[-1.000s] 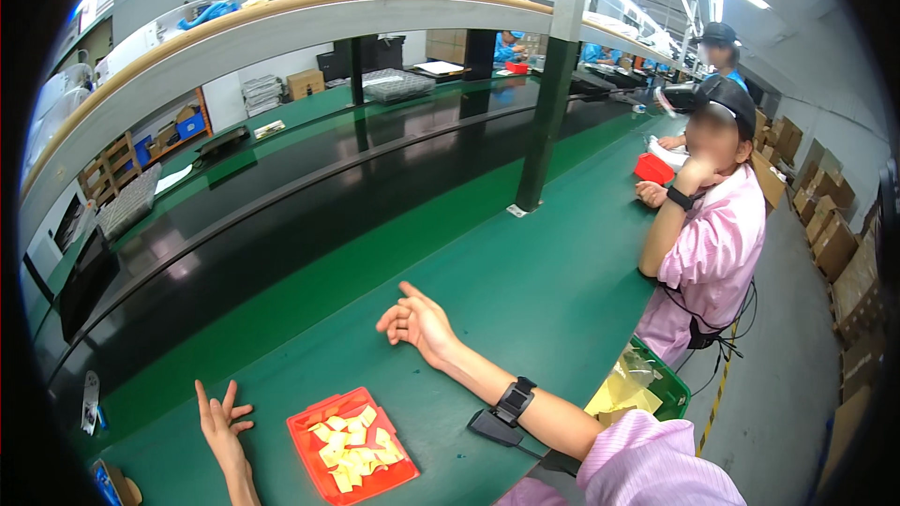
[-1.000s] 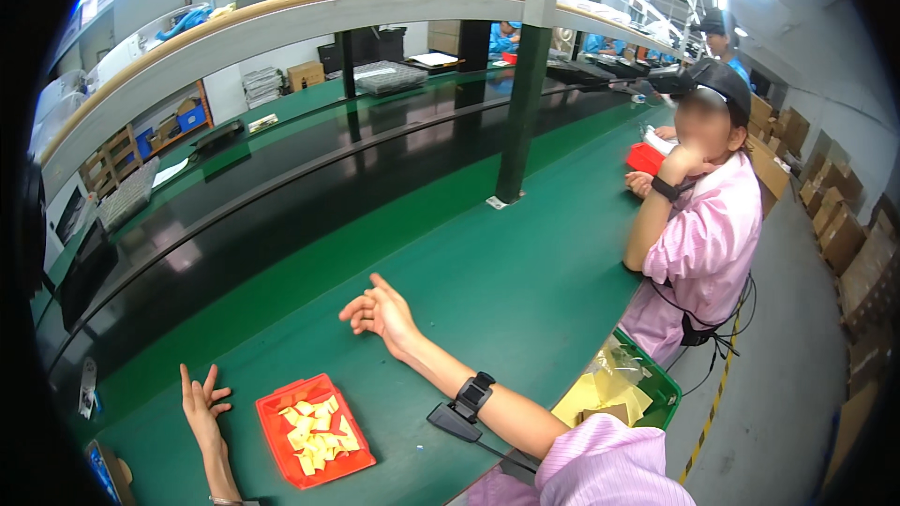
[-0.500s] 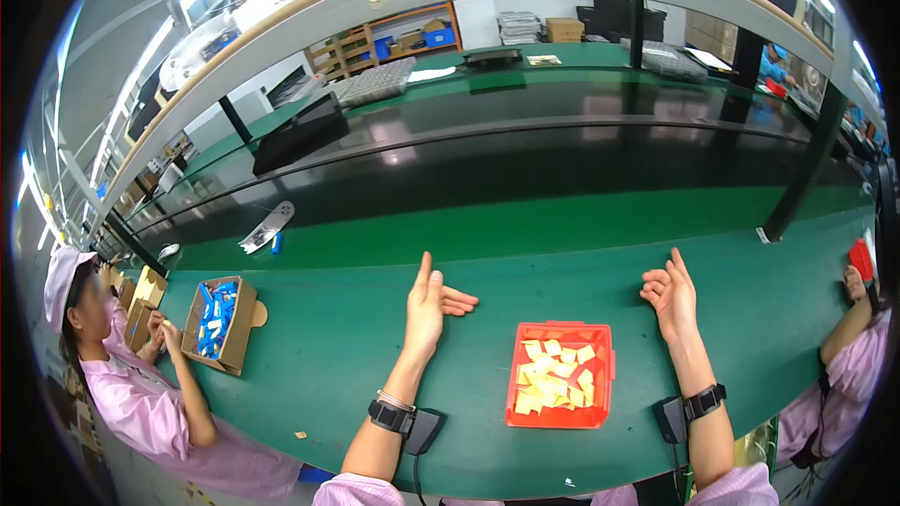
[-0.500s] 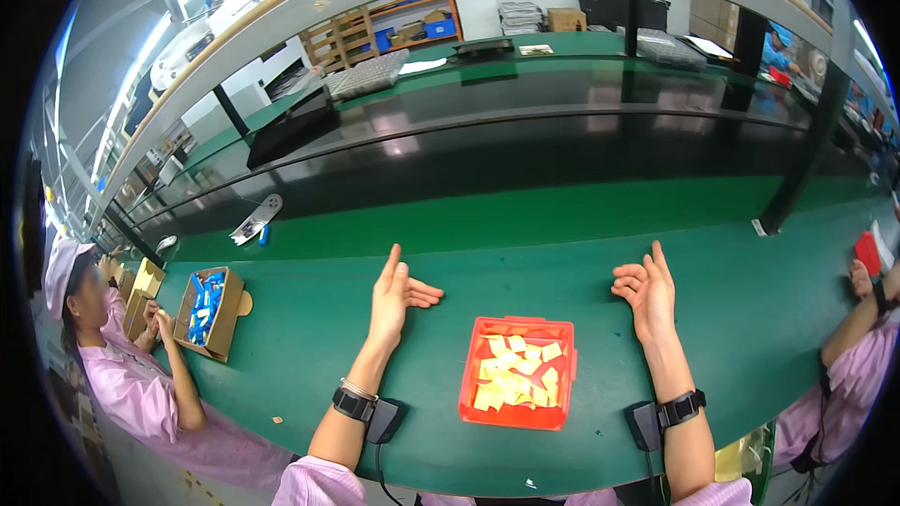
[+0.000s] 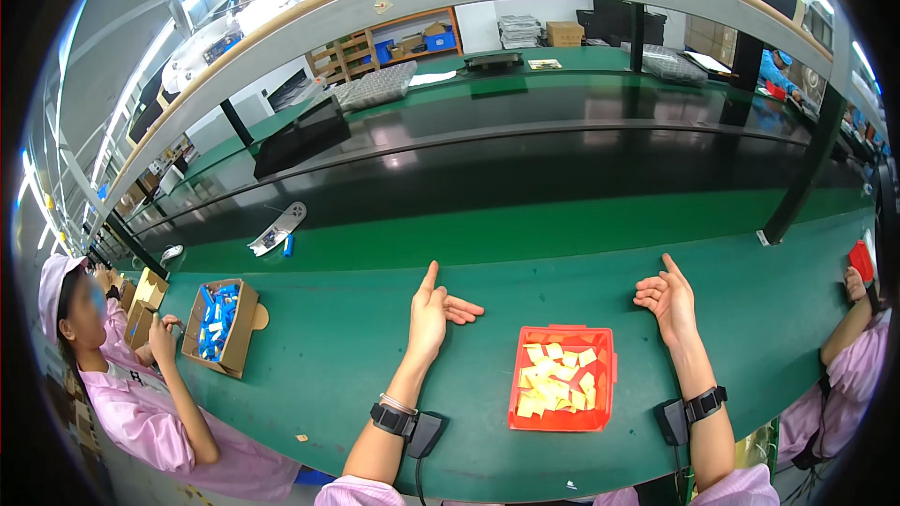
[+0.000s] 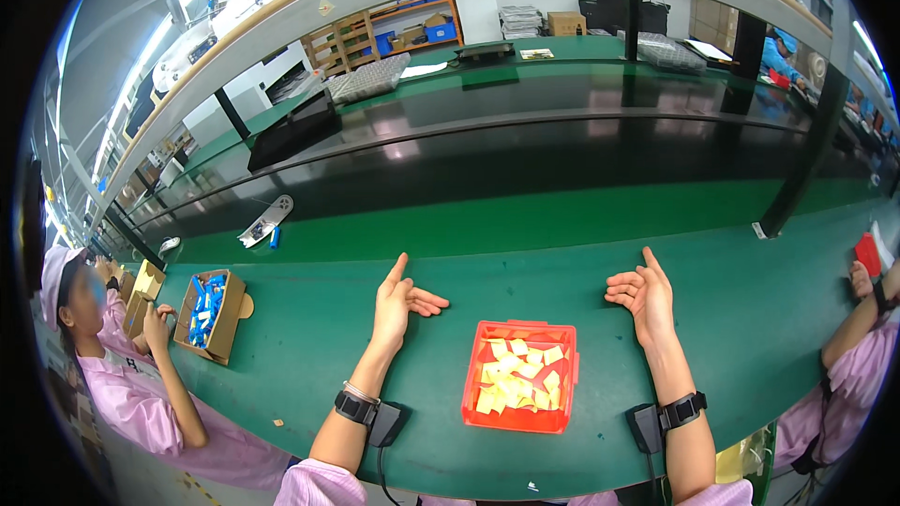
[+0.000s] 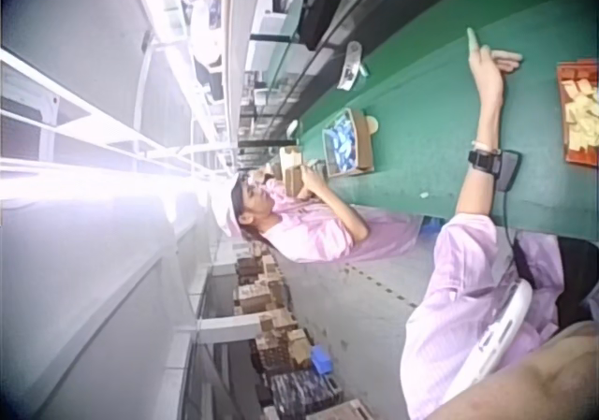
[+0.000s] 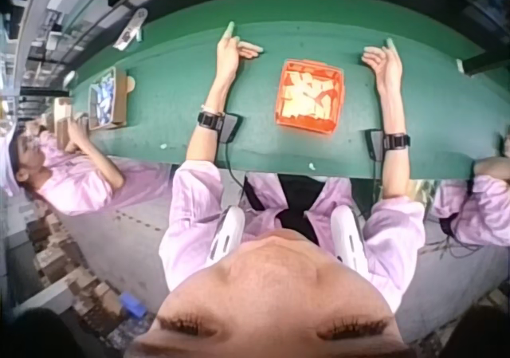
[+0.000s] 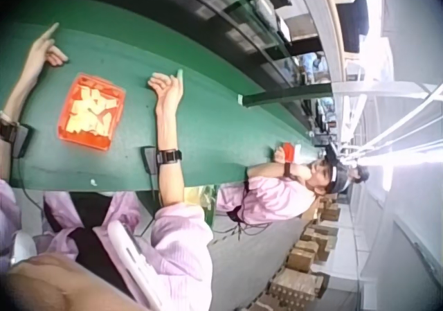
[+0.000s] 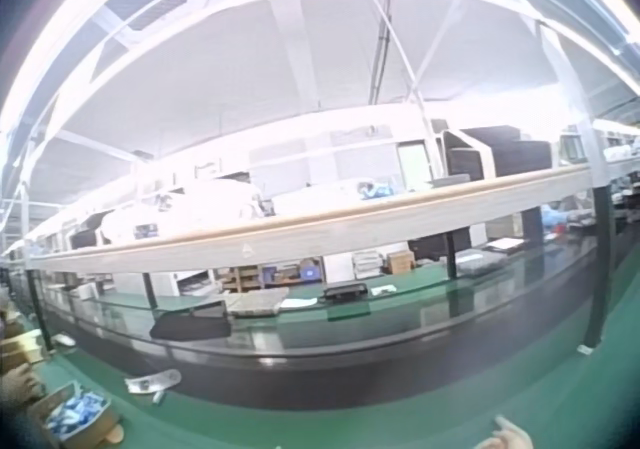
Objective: Manually assembling small plastic electronic components on a production line.
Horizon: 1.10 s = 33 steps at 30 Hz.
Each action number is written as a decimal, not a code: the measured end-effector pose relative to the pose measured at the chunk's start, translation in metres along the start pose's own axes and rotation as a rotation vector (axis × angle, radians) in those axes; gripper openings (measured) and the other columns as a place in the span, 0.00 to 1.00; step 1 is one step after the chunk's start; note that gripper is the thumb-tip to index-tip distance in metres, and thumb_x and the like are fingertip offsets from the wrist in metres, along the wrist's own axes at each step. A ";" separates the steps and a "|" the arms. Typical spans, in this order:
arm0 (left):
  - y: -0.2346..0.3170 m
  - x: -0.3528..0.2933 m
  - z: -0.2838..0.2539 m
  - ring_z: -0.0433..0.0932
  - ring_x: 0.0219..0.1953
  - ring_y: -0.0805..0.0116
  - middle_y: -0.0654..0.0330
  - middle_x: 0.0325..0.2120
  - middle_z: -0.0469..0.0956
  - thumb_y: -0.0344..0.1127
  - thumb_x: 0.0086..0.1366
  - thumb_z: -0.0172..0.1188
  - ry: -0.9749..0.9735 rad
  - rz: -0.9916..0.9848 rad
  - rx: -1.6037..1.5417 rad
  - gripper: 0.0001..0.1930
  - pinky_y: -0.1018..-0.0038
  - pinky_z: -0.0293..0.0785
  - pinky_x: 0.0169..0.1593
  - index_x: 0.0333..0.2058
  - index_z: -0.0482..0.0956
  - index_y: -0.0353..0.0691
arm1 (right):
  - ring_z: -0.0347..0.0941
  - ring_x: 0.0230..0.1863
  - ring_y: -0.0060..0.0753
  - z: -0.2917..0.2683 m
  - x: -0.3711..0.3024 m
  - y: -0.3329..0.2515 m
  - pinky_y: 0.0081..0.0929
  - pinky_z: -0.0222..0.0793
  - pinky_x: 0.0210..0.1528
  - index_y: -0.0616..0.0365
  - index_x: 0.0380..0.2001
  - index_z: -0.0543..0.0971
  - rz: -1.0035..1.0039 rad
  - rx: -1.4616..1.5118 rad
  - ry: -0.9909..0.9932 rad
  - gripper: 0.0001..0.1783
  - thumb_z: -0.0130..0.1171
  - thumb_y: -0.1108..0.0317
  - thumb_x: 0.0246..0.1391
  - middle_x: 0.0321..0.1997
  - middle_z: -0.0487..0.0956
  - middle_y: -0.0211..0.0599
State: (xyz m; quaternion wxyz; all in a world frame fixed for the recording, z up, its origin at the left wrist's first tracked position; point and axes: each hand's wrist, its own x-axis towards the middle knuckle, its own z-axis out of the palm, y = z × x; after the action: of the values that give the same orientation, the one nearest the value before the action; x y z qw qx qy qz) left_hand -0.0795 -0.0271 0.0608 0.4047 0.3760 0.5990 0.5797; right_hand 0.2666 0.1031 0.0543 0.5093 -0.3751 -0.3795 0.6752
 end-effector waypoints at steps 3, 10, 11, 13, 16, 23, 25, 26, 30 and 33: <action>0.002 0.000 0.001 0.80 0.25 0.67 0.42 0.30 0.81 0.31 0.68 0.30 0.003 -0.003 0.011 0.30 0.79 0.76 0.33 0.67 0.36 0.32 | 0.76 0.29 0.33 0.001 0.000 0.000 0.29 0.78 0.35 0.62 0.69 0.38 0.012 -0.012 -0.004 0.33 0.33 0.69 0.64 0.29 0.78 0.47; -0.002 0.000 0.002 0.81 0.26 0.66 0.42 0.37 0.81 0.30 0.67 0.27 0.056 0.024 -0.022 0.30 0.78 0.77 0.34 0.66 0.35 0.30 | 0.78 0.28 0.34 0.008 -0.004 -0.005 0.29 0.78 0.35 0.65 0.67 0.48 0.065 -0.157 -0.130 0.29 0.32 0.69 0.64 0.29 0.79 0.50; -0.003 -0.001 0.002 0.81 0.26 0.66 0.42 0.37 0.81 0.30 0.67 0.27 0.055 0.023 -0.023 0.30 0.78 0.77 0.34 0.66 0.35 0.30 | 0.78 0.28 0.34 0.008 -0.005 -0.005 0.29 0.78 0.35 0.65 0.67 0.48 0.065 -0.158 -0.128 0.29 0.32 0.69 0.64 0.29 0.79 0.50; -0.002 -0.001 0.002 0.81 0.27 0.65 0.41 0.37 0.80 0.29 0.65 0.27 0.061 0.032 -0.029 0.31 0.78 0.78 0.34 0.66 0.37 0.29 | 0.78 0.29 0.35 0.008 -0.005 -0.006 0.29 0.78 0.35 0.65 0.67 0.49 0.056 -0.179 -0.144 0.29 0.33 0.68 0.65 0.30 0.80 0.51; -0.001 -0.001 0.002 0.81 0.26 0.65 0.40 0.37 0.80 0.28 0.63 0.27 0.069 0.030 -0.037 0.32 0.77 0.78 0.34 0.66 0.38 0.29 | 0.79 0.29 0.35 0.006 -0.004 -0.005 0.28 0.78 0.36 0.65 0.67 0.49 0.062 -0.153 -0.132 0.29 0.34 0.67 0.65 0.30 0.79 0.51; -0.001 -0.002 0.004 0.81 0.28 0.64 0.40 0.38 0.80 0.31 0.65 0.29 0.060 0.029 -0.058 0.31 0.77 0.78 0.35 0.66 0.40 0.30 | 0.79 0.30 0.34 0.009 -0.006 -0.009 0.28 0.78 0.36 0.67 0.63 0.59 0.063 -0.195 -0.153 0.25 0.35 0.65 0.66 0.30 0.79 0.50; -0.002 -0.002 0.006 0.82 0.27 0.64 0.40 0.39 0.80 0.36 0.70 0.31 0.148 0.070 -0.028 0.29 0.77 0.78 0.33 0.67 0.41 0.33 | 0.79 0.31 0.33 0.012 -0.007 -0.009 0.27 0.78 0.36 0.67 0.59 0.63 0.063 -0.201 -0.158 0.23 0.36 0.65 0.66 0.30 0.79 0.49; 0.001 -0.003 0.006 0.82 0.27 0.64 0.40 0.39 0.80 0.36 0.70 0.31 0.150 0.070 -0.027 0.29 0.77 0.78 0.33 0.67 0.41 0.33 | 0.79 0.31 0.33 0.014 -0.007 -0.010 0.27 0.78 0.36 0.67 0.59 0.63 0.064 -0.199 -0.160 0.23 0.36 0.65 0.66 0.30 0.79 0.49; 0.004 -0.004 0.005 0.74 0.16 0.70 0.50 0.23 0.79 0.48 0.74 0.32 0.170 0.034 0.011 0.30 0.81 0.69 0.20 0.67 0.44 0.37 | 0.78 0.30 0.32 0.014 -0.007 -0.010 0.26 0.78 0.36 0.67 0.57 0.65 0.067 -0.216 -0.154 0.22 0.36 0.66 0.66 0.30 0.79 0.48; 0.002 -0.004 0.005 0.66 0.10 0.77 0.61 0.12 0.71 0.48 0.74 0.32 0.155 0.021 0.054 0.29 0.82 0.63 0.16 0.66 0.47 0.35 | 0.78 0.30 0.32 0.013 -0.008 -0.012 0.26 0.78 0.36 0.67 0.55 0.66 0.068 -0.224 -0.150 0.21 0.36 0.67 0.66 0.30 0.79 0.48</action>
State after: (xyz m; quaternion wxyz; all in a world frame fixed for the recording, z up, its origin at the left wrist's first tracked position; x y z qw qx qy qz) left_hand -0.0738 -0.0284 0.0632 0.3405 0.3470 0.6401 0.5949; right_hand 0.2613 0.0961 0.0718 0.4113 -0.3905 -0.4768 0.6716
